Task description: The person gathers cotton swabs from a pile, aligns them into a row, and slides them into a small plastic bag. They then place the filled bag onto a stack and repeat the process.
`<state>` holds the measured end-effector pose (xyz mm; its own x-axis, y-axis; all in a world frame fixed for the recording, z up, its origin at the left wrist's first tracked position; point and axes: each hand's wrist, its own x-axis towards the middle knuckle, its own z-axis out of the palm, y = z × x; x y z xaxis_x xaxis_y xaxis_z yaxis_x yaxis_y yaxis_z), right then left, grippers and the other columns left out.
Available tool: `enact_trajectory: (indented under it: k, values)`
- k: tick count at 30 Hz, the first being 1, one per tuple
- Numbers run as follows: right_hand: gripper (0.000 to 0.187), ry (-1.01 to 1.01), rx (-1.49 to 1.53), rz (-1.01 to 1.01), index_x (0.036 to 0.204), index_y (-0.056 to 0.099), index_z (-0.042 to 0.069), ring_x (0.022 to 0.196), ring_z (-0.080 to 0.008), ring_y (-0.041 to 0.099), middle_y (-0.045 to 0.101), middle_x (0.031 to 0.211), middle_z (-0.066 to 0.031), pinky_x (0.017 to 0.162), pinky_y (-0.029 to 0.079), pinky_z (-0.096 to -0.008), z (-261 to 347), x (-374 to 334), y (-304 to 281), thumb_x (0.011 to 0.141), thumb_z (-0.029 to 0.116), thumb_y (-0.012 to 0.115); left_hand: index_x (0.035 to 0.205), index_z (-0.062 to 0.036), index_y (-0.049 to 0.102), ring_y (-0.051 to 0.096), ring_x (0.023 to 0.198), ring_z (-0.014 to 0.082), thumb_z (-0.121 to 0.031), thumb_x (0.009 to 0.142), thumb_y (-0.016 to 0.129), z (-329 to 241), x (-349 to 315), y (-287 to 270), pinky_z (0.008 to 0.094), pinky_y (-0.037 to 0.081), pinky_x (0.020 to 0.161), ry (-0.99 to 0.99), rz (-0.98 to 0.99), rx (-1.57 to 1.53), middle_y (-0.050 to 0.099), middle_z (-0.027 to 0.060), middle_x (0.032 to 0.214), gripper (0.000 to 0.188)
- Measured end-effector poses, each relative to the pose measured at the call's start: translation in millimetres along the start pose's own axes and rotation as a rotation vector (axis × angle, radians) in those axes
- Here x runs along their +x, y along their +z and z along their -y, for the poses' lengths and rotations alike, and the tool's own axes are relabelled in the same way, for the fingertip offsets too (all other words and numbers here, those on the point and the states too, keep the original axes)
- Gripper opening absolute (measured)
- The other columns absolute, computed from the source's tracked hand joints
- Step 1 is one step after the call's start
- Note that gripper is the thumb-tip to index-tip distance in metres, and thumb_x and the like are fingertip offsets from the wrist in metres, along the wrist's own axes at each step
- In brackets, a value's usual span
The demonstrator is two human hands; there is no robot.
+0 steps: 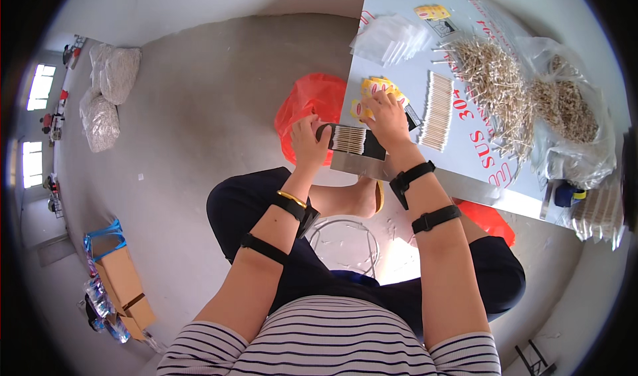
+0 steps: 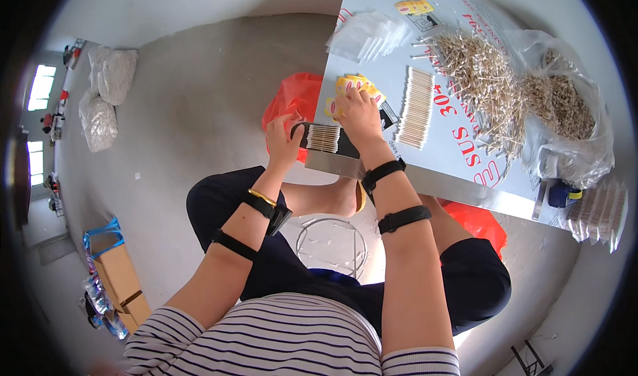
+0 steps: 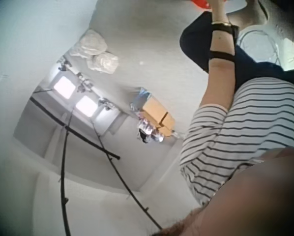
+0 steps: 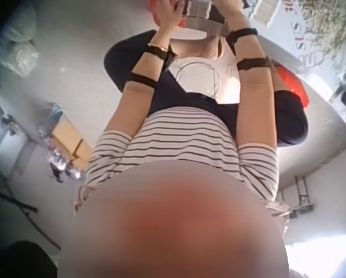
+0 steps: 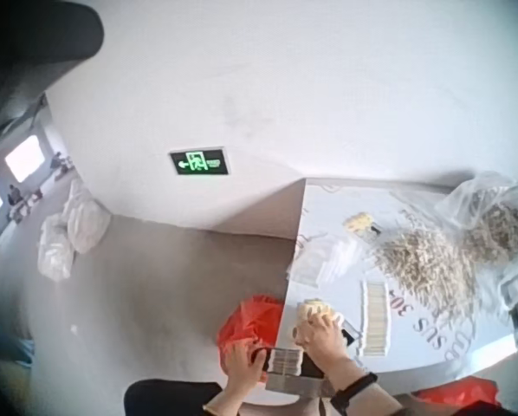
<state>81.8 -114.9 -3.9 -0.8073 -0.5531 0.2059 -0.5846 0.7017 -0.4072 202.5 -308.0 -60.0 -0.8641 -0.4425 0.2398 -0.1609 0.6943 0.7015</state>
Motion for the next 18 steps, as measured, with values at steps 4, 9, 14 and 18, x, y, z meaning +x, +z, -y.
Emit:
enact_trajectory:
  k: [4,9,14,18]
  values:
    - [0.018,-0.251,-0.128,-0.130,0.098,0.071,0.011,0.096,-0.0223,0.065,0.065,0.099,-0.0030,0.086,0.053,-0.0379,-9.2,-4.4,2.1,0.084,0.019,0.078,0.134,-0.0065,0.057,0.051,0.127,0.0412,-0.024,0.092,0.074,-8.3,-10.9,0.6,0.0531,0.040,0.108,-0.095,0.020,-0.083,0.057,0.0201,0.131,0.048]
    - [0.007,-0.417,-0.275,-0.224,0.086,0.066,0.011,0.083,-0.0204,0.065,0.064,0.087,-0.0021,0.077,0.053,-0.0357,-14.5,-3.4,5.9,0.084,0.016,0.071,0.134,-0.0033,0.056,0.050,0.128,0.0412,-0.022,0.093,0.073,-16.9,-15.2,-8.4,0.0527,0.039,0.110,-0.054,0.002,-0.111,0.057,0.0208,0.132,0.048]
    - [0.006,-0.463,-0.310,-0.173,0.081,0.062,0.012,0.078,-0.0199,0.064,0.062,0.083,-0.0024,0.073,0.051,-0.0357,-24.0,-3.8,3.9,0.082,0.013,0.068,0.135,-0.0032,0.056,0.051,0.127,0.0392,-0.019,0.094,0.072,-27.7,-10.2,-21.2,0.0498,0.040,0.109,-0.042,-0.032,-0.172,0.058,0.0195,0.132,0.047]
    - [0.009,-0.437,-0.263,-0.155,0.078,0.061,0.013,0.075,-0.0207,0.064,0.061,0.077,-0.0022,0.073,0.051,-0.0367,-22.8,0.6,-3.5,0.080,0.011,0.069,0.134,-0.0033,0.057,0.050,0.127,0.0384,-0.020,0.093,0.073,-39.8,-4.9,-29.1,0.0493,0.041,0.109,0.009,-0.053,-0.184,0.058,0.0195,0.131,0.046]
